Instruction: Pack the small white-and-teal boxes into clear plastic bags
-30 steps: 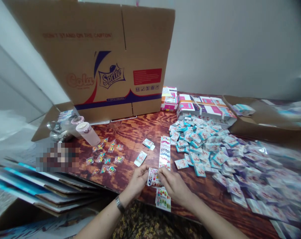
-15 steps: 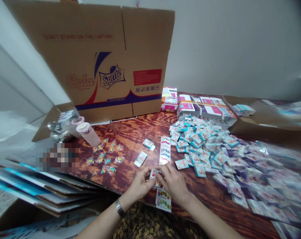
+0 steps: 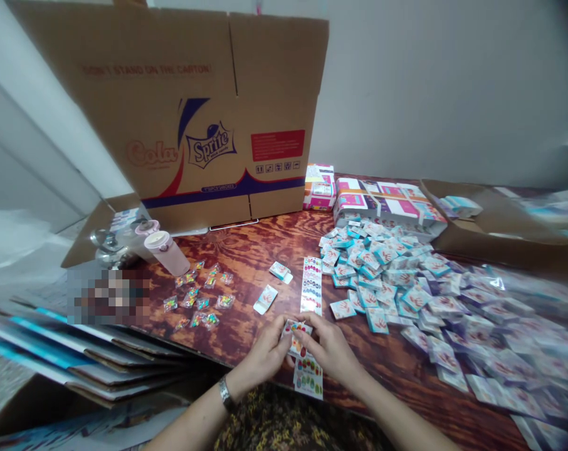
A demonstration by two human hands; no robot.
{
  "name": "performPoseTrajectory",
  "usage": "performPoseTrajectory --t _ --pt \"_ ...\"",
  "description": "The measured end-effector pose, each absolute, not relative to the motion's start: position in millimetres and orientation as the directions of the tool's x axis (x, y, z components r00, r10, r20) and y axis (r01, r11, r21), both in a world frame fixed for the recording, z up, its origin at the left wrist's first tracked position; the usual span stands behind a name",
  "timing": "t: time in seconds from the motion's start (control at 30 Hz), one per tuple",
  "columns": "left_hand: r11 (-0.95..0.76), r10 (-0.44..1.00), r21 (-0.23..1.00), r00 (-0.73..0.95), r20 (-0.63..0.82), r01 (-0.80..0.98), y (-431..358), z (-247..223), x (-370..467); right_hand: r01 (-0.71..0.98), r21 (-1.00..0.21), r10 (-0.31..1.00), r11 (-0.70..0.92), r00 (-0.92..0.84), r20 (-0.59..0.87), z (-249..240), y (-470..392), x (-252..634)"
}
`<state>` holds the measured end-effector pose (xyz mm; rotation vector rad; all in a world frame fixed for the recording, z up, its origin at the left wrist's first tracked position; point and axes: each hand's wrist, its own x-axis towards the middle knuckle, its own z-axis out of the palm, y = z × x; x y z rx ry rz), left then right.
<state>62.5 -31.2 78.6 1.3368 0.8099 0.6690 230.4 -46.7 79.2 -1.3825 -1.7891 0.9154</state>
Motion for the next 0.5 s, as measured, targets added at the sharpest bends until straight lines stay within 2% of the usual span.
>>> performPoseTrajectory --t 0.13,0.27,0.4,0.5 --pt "0.109 0.838 0.993 0.533 -0.116 0.044 -29.5 69.9 62.6 0.314 -0.949 0.973 0.027 -0.225 -0.047 66.9 -45.7 232.0" --pt "0.152 0.84 0.988 0.526 -0.132 0.006 -27.7 63.4 63.8 0.226 -0.974 0.972 -0.025 -0.221 -0.077 60.0 -45.8 231.0" --pt "0.229 0.839 0.97 0.523 -0.152 -0.086 -25.5 65.1 64.5 0.314 -0.948 0.979 0.056 -0.204 -0.009 68.8 -47.4 229.7" --pt "0.298 0.858 0.941 0.476 -0.192 -0.158 -24.4 67.2 64.4 0.445 -0.863 0.962 0.238 -0.228 0.148 78.2 -49.8 230.0"
